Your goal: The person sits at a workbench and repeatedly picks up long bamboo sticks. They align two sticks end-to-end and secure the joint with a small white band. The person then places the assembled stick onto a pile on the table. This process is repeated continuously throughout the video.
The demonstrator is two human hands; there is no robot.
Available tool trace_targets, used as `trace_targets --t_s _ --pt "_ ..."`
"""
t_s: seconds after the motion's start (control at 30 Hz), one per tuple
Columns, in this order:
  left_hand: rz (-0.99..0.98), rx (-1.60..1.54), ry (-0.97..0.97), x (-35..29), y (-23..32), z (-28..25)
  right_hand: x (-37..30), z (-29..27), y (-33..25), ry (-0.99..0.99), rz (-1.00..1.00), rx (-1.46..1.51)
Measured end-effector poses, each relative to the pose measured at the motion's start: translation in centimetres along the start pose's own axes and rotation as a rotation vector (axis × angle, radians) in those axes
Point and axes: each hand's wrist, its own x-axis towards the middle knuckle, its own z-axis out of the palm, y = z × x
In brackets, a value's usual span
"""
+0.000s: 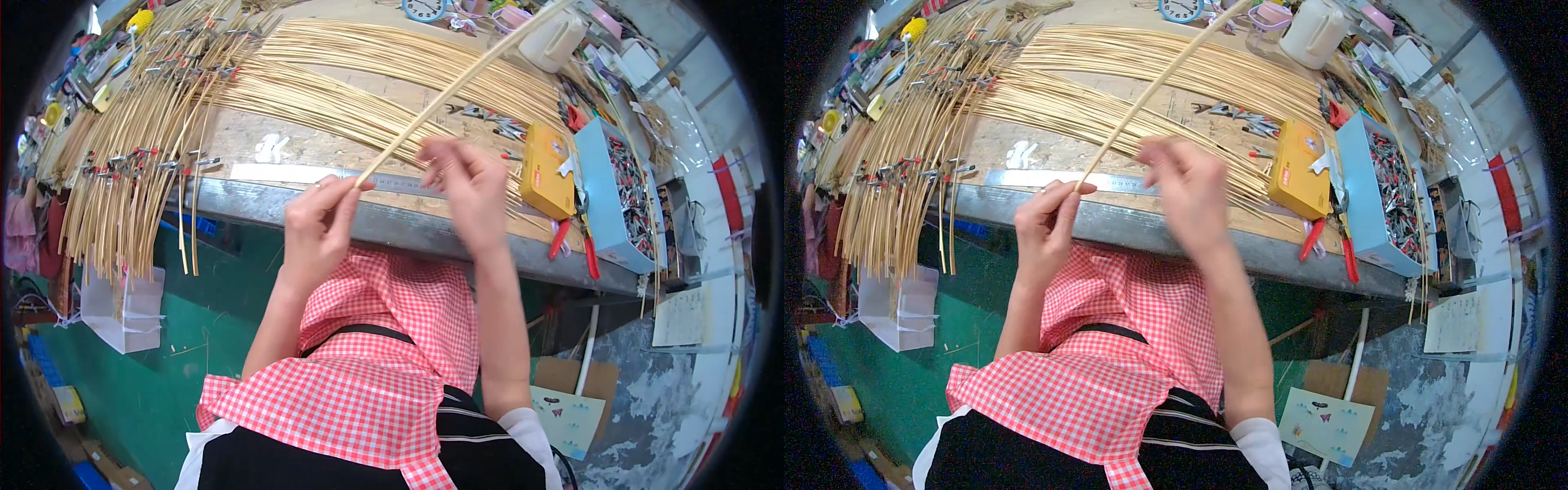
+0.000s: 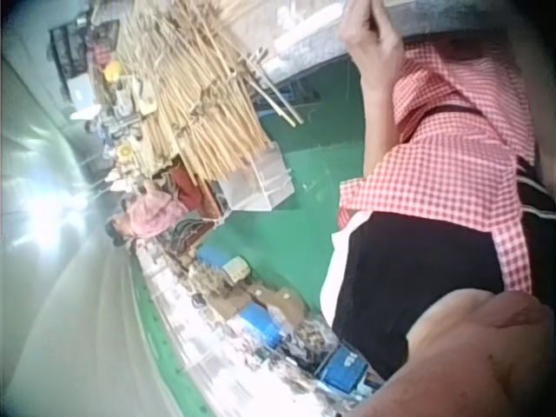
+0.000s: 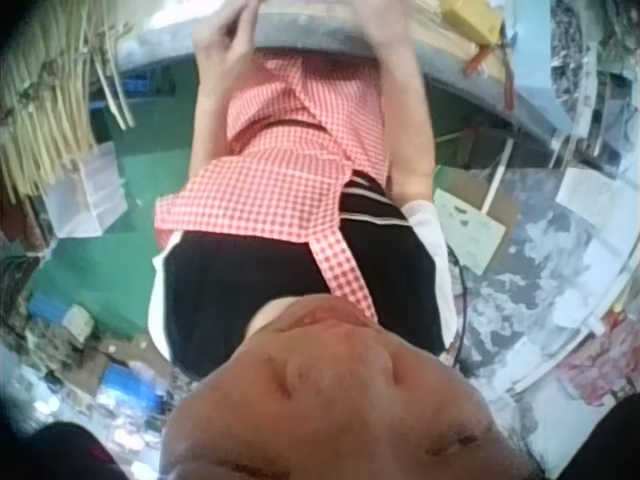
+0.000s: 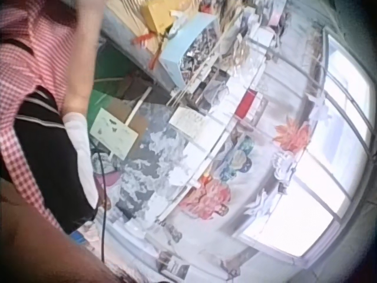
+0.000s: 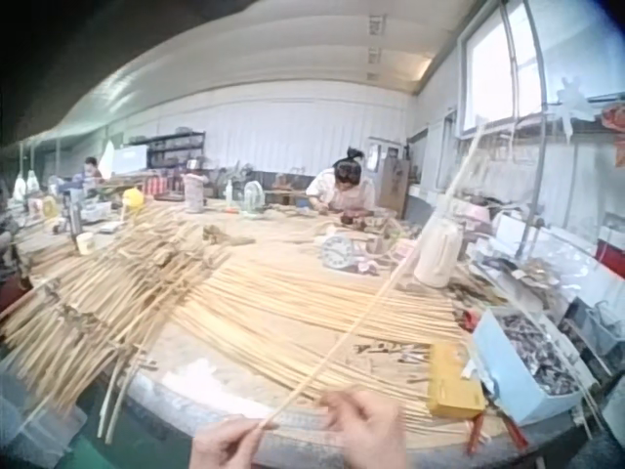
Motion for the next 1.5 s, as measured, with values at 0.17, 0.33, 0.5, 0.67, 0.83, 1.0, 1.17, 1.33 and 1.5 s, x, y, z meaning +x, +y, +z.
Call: trace_targets --t_s 0.17,0.33,0.5,0.67,0.83,1.0,1.17,1.33,1.5 --pt "-0.290 -0.256 -0.007 -1.4 -0.9 -0.8 6.2 -10.6 7.7 -0.037 -0.290 -1.248" --pt "-0.405 -0.432 -0.080 -2.1 -1.7 -0.5 7.6 -14.0 11.3 -0.238 -0.242 -1.304" --pt "-0.378 -0.429 -0.103 -2.8 -2.0 -0.6 4.9 -8.5 5.9 -0.021 -0.156 -0.573" --pt "-0.311 -0.384 -0.133 -3.0 -1.3 -0.1 -2.5 -2.5 4.7 -0.260 -0.002 -0.184" --pt "-0.232 -0.340 -0.143 -3.2 -0.9 0.0 -4.7 -2.4 2.5 -0.292 -0.148 -0.773" --pt "-0.156 -0.214 -0.154 -3.6 0.4 -0.2 -6.6 -1.6 1.4 -0.220 0.111 -0.164" --pt "-0.094 -0.177 -0.191 -3.8 0.8 -0.1 -8.6 -0.7 1.0 -0.216 0.315 0.341" --pt "-0.054 -0.150 -0.219 -4.4 1.0 0.0 -9.1 -0.1 1.4 -0.172 0.275 0.420" --pt "-0.031 -0.147 -0.218 -4.4 1.5 -0.1 -9.4 0.3 1.9 -0.084 0.247 0.423"
